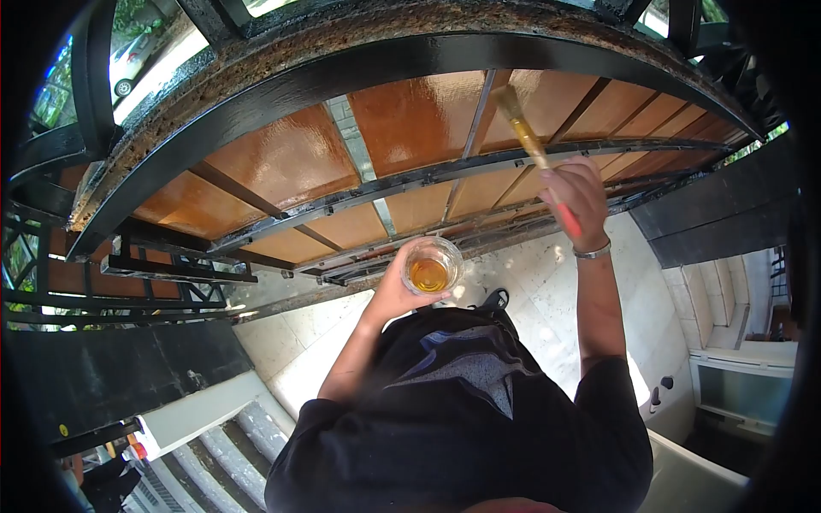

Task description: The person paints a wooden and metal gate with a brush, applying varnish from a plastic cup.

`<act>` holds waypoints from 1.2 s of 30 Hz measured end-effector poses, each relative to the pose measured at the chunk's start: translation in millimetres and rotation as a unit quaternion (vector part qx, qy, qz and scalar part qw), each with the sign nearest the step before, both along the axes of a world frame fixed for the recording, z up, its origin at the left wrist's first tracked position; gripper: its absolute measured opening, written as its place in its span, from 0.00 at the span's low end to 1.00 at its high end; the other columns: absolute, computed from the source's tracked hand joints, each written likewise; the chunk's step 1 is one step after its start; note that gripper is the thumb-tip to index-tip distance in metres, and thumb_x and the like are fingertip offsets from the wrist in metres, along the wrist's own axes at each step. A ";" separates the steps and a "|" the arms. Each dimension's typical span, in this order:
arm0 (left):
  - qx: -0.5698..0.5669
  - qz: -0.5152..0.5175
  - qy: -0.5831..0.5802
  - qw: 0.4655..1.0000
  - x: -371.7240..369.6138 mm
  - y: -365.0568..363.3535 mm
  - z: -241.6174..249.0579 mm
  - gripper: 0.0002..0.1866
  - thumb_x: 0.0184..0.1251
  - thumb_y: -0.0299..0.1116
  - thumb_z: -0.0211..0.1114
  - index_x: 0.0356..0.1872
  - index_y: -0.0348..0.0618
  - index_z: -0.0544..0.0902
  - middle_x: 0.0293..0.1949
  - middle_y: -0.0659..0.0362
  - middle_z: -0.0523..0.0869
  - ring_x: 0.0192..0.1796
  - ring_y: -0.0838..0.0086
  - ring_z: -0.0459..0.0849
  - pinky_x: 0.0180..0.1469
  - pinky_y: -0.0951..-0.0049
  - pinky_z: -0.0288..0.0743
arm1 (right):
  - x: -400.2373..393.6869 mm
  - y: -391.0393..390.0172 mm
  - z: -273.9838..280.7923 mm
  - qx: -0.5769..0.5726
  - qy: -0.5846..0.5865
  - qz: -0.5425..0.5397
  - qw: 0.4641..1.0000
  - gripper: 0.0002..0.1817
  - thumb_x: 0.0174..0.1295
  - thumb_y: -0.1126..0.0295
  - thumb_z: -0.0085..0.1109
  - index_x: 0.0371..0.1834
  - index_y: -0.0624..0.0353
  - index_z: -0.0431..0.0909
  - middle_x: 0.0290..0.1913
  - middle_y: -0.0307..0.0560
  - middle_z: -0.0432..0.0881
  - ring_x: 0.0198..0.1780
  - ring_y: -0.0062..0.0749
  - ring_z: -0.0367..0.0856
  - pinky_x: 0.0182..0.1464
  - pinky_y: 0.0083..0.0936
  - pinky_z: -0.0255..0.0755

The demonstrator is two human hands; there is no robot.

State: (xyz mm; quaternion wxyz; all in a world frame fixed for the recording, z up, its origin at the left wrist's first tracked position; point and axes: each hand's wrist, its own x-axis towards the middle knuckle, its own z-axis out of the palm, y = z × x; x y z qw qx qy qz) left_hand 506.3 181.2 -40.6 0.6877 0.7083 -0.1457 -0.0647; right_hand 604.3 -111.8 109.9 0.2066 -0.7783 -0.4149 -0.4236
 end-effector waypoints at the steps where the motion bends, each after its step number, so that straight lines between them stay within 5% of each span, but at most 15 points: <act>1: -0.008 -0.005 0.003 1.000 -0.6 -0.1 -0.4 0.52 0.41 0.34 0.88 0.69 0.39 0.65 0.64 0.54 0.76 0.68 0.67 0.74 0.71 0.63 0.67 | 0.8 3.8 -4.7 -0.049 0.064 0.015 0.997 0.20 0.50 0.72 0.76 0.48 0.57 0.82 0.36 0.43 0.84 0.38 0.40 0.80 0.50 0.38 0.76; 8: -0.035 0.023 0.039 0.998 -8.6 6.9 1.1 0.51 0.42 0.34 0.87 0.69 0.39 0.66 0.63 0.54 0.77 0.67 0.67 0.75 0.70 0.63 0.67 | -12.9 -13.0 -31.9 -0.040 0.167 0.002 0.985 0.20 0.49 0.72 0.76 0.47 0.56 0.82 0.33 0.42 0.81 0.39 0.39 0.79 0.50 0.35 0.74; 11: 0.016 -0.017 -0.005 1.000 5.6 12.2 15.0 0.48 0.46 0.33 0.86 0.69 0.37 0.66 0.62 0.53 0.78 0.66 0.68 0.76 0.70 0.65 0.67 | 5.7 -27.6 -9.7 -0.055 0.094 -0.058 0.992 0.17 0.52 0.72 0.74 0.46 0.57 0.82 0.33 0.43 0.82 0.38 0.40 0.80 0.52 0.37 0.74; 16: 0.047 -0.019 -0.057 0.997 30.9 11.9 35.4 0.49 0.45 0.35 0.86 0.68 0.37 0.67 0.63 0.52 0.77 0.67 0.68 0.75 0.70 0.65 0.67 | -0.4 -29.0 -2.0 0.088 -0.006 -0.072 0.993 0.15 0.52 0.74 0.73 0.44 0.59 0.82 0.34 0.45 0.83 0.36 0.43 0.80 0.53 0.39 0.75; 21: 0.029 -0.004 -0.047 0.998 33.8 7.6 28.6 0.51 0.43 0.34 0.87 0.69 0.39 0.65 0.65 0.54 0.75 0.69 0.67 0.73 0.71 0.63 0.66 | -10.5 -11.5 -43.9 0.003 0.139 -0.043 0.989 0.16 0.52 0.77 0.72 0.45 0.58 0.82 0.36 0.43 0.83 0.39 0.42 0.80 0.49 0.40 0.75; 29: 0.136 0.002 -0.074 0.988 27.8 21.2 16.5 0.47 0.46 0.34 0.86 0.68 0.38 0.67 0.63 0.53 0.77 0.67 0.67 0.76 0.69 0.65 0.69 | -69.5 -0.1 -23.1 0.169 0.193 0.026 0.966 0.15 0.57 0.68 0.70 0.45 0.64 0.83 0.41 0.48 0.83 0.39 0.44 0.79 0.44 0.33 0.75; 30: 0.134 0.020 -0.115 0.984 28.2 20.2 15.0 0.47 0.45 0.38 0.85 0.68 0.45 0.69 0.61 0.50 0.81 0.64 0.57 0.80 0.65 0.62 0.73 | -76.2 4.0 -20.3 0.154 0.208 0.025 0.966 0.14 0.57 0.68 0.70 0.44 0.62 0.84 0.40 0.48 0.83 0.38 0.43 0.80 0.42 0.33 0.75; 36: 0.211 0.008 -0.159 0.964 28.9 17.8 27.0 0.45 0.45 0.41 0.83 0.67 0.46 0.71 0.59 0.49 0.81 0.62 0.51 0.79 0.63 0.58 0.73 | -93.5 42.1 -20.8 0.027 0.300 0.058 0.952 0.13 0.57 0.67 0.72 0.43 0.58 0.85 0.36 0.44 0.84 0.34 0.39 0.82 0.39 0.31 0.75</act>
